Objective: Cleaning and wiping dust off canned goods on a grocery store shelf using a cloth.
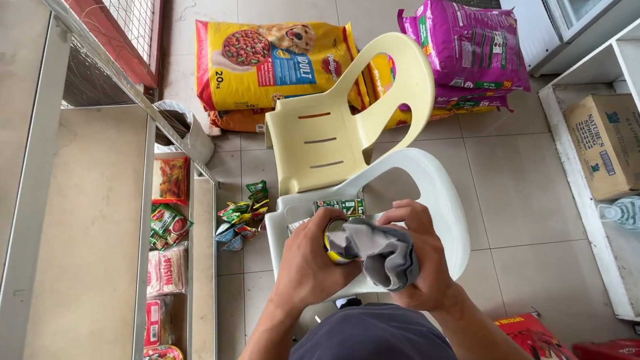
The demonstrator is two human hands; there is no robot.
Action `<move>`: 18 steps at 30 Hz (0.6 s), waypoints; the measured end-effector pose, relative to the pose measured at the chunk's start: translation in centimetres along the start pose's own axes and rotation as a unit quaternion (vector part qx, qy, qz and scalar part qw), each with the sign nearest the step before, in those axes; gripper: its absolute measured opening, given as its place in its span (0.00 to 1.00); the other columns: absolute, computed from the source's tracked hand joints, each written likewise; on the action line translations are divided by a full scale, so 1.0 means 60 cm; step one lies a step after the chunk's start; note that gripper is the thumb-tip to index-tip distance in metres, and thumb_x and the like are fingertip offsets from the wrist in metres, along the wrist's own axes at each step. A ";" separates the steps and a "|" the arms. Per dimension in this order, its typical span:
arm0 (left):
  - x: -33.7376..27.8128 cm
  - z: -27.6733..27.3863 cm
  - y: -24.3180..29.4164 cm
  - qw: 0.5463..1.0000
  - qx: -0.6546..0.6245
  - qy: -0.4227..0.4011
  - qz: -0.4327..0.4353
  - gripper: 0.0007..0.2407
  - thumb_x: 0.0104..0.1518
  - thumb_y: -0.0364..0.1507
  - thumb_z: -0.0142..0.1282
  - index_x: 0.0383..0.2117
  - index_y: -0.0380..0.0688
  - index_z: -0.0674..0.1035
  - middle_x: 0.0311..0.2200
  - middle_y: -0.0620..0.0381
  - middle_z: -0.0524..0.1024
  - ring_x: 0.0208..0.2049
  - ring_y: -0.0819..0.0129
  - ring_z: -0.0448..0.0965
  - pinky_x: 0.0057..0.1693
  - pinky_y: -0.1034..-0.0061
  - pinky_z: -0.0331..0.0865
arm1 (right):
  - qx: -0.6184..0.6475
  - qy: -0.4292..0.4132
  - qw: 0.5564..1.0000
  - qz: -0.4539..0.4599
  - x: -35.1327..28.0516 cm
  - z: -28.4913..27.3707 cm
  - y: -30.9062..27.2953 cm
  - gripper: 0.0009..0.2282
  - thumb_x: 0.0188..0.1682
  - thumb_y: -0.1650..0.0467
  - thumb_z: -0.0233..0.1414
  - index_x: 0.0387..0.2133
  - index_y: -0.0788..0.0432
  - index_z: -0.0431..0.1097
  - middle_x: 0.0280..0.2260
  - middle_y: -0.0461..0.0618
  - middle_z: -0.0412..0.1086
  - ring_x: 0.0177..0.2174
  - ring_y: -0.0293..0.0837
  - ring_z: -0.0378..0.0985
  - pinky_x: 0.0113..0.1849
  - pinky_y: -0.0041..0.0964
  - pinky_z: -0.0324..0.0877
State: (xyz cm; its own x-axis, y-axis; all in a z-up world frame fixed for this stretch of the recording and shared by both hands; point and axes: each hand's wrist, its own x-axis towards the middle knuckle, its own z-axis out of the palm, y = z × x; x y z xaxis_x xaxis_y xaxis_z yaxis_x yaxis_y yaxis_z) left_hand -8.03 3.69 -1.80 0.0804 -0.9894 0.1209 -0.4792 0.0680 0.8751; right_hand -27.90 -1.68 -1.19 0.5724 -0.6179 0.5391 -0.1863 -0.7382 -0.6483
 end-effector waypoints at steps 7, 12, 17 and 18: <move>0.036 0.051 0.033 0.999 -0.027 -0.018 -0.009 0.26 0.35 0.30 0.68 0.46 0.44 0.76 0.37 0.47 0.81 0.44 0.46 0.80 0.49 0.59 0.73 | -0.067 0.092 0.993 0.016 -0.020 -0.031 0.047 0.15 0.43 0.68 0.59 0.42 0.63 0.74 0.50 0.59 0.68 0.52 0.60 0.68 0.59 0.51 0.62; 0.076 0.100 0.044 0.998 -0.042 0.025 0.046 0.25 0.37 0.31 0.71 0.45 0.43 0.75 0.39 0.47 0.81 0.44 0.45 0.80 0.49 0.58 0.72 | -0.084 0.052 0.995 -0.012 -0.004 -0.079 0.050 0.22 0.38 0.62 0.59 0.44 0.62 0.74 0.47 0.55 0.70 0.51 0.55 0.70 0.60 0.55 0.56; 0.093 0.150 0.051 0.998 -0.033 0.034 0.049 0.23 0.40 0.30 0.68 0.46 0.44 0.76 0.38 0.49 0.83 0.43 0.47 0.81 0.49 0.60 0.72 | -0.095 0.026 0.995 -0.023 -0.020 -0.129 0.071 0.23 0.36 0.59 0.60 0.43 0.59 0.74 0.41 0.48 0.75 0.47 0.48 0.73 0.61 0.55 0.55; 0.095 0.157 0.055 0.997 -0.032 0.034 0.068 0.24 0.38 0.31 0.69 0.46 0.44 0.75 0.38 0.49 0.82 0.43 0.46 0.81 0.48 0.60 0.72 | -0.099 0.021 0.994 -0.035 -0.021 -0.137 0.073 0.23 0.36 0.60 0.61 0.43 0.59 0.73 0.41 0.47 0.76 0.47 0.49 0.73 0.60 0.55 0.55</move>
State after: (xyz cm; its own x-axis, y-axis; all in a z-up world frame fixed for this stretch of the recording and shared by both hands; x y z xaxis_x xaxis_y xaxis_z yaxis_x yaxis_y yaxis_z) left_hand -17.40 -2.92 -2.66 0.0792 -0.9595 0.2705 -0.4330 0.2113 0.8763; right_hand -36.00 -6.39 -0.28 0.5557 -0.5714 0.6038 -0.3043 -0.8157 -0.4919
